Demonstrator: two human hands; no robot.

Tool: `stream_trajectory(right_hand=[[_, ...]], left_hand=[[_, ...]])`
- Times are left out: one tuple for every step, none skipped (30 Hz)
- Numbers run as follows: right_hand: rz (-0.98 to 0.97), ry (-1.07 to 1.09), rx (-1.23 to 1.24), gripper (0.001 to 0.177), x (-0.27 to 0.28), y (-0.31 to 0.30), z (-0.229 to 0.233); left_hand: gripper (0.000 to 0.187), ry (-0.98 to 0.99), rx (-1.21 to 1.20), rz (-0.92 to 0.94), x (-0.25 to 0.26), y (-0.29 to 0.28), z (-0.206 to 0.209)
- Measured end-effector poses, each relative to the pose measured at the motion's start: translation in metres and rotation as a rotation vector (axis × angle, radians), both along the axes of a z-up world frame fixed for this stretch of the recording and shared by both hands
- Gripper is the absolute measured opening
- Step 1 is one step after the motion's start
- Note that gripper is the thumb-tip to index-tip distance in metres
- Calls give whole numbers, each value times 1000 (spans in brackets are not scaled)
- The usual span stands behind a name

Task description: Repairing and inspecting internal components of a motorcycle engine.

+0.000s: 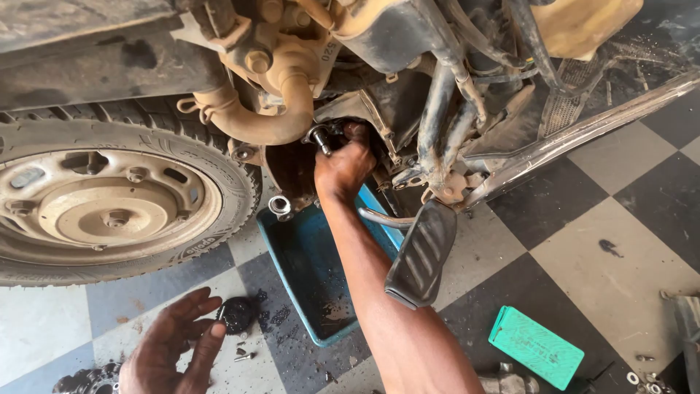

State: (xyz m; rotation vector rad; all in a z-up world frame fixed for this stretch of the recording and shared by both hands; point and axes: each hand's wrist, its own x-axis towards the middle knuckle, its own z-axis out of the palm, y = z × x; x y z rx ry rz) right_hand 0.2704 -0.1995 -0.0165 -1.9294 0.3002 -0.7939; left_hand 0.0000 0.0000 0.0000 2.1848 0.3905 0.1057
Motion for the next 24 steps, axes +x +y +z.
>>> stream_trajectory(right_hand=[[0, -1, 2, 61, 0, 1, 2], [-7, 50, -8, 61, -1, 2, 4], [-13, 101, -17, 62, -1, 3, 6], [-13, 99, -14, 62, -3, 5, 8], [-11, 105, -11, 59, -3, 5, 9], [-9, 112, -7, 56, -4, 6, 11], [-10, 112, -8, 56, -3, 6, 11], [-16, 127, -30, 58, -3, 6, 10], [-22, 142, -52, 60, -2, 7, 10], [-23, 142, -54, 60, 2, 6, 5], [-27, 187, -46, 56, 6, 6, 0], [-31, 232, -39, 51, 10, 7, -6], [-31, 233, -40, 51, 8, 7, -2], [-33, 215, -38, 54, 5, 7, 2], [-36, 196, -35, 58, 4, 7, 6], [-36, 195, -35, 58, 2, 8, 9], [-34, 179, -22, 57, 1, 9, 10], [-32, 164, -10, 56, -1, 10, 12], [-33, 164, -11, 56, -1, 10, 12], [-43, 150, -36, 58, -1, 11, 11], [-53, 135, -60, 60, 0, 12, 11], [-52, 136, -61, 60, -1, 13, 11], [-54, 144, -55, 55, -1, 15, 12], [-56, 152, -50, 50, -2, 16, 12]], left_hand=[[57, -1, 2, 0, -1, -1, 1], [58, 42, -40, 31, -1, -1, 2], [60, 85, -82, 62, -2, -2, 4], [60, 83, -79, 63, -3, -2, 4], [61, 105, -100, 94, -3, -3, 4], [62, 127, -121, 126, -3, -4, 3], [62, 127, -122, 125, -5, -2, -1], [61, 113, -100, 117, -6, -1, -6], [59, 98, -78, 109, -7, 1, -11], [59, 98, -79, 108, -6, 0, -9], [59, 98, -44, 89, -6, 1, -6], [59, 97, -9, 70, -6, 1, -4], [59, 99, -10, 71, -5, 0, -2], [61, 115, 3, 65, -4, -2, 0], [63, 129, 18, 60, -3, -3, 2], [63, 129, 18, 60, -3, -1, -2], [63, 117, 2, 55, -3, 1, -7], [63, 105, -13, 51, -4, 3, -12], [63, 106, -14, 50, -4, 3, -12], [64, 100, -25, 44, -4, 4, -12], [64, 94, -35, 40, -4, 5, -13], [64, 95, -35, 40, -4, 7, -15], [65, 115, -30, 41, -4, 9, -17], [65, 136, -24, 43, -3, 12, -19]])
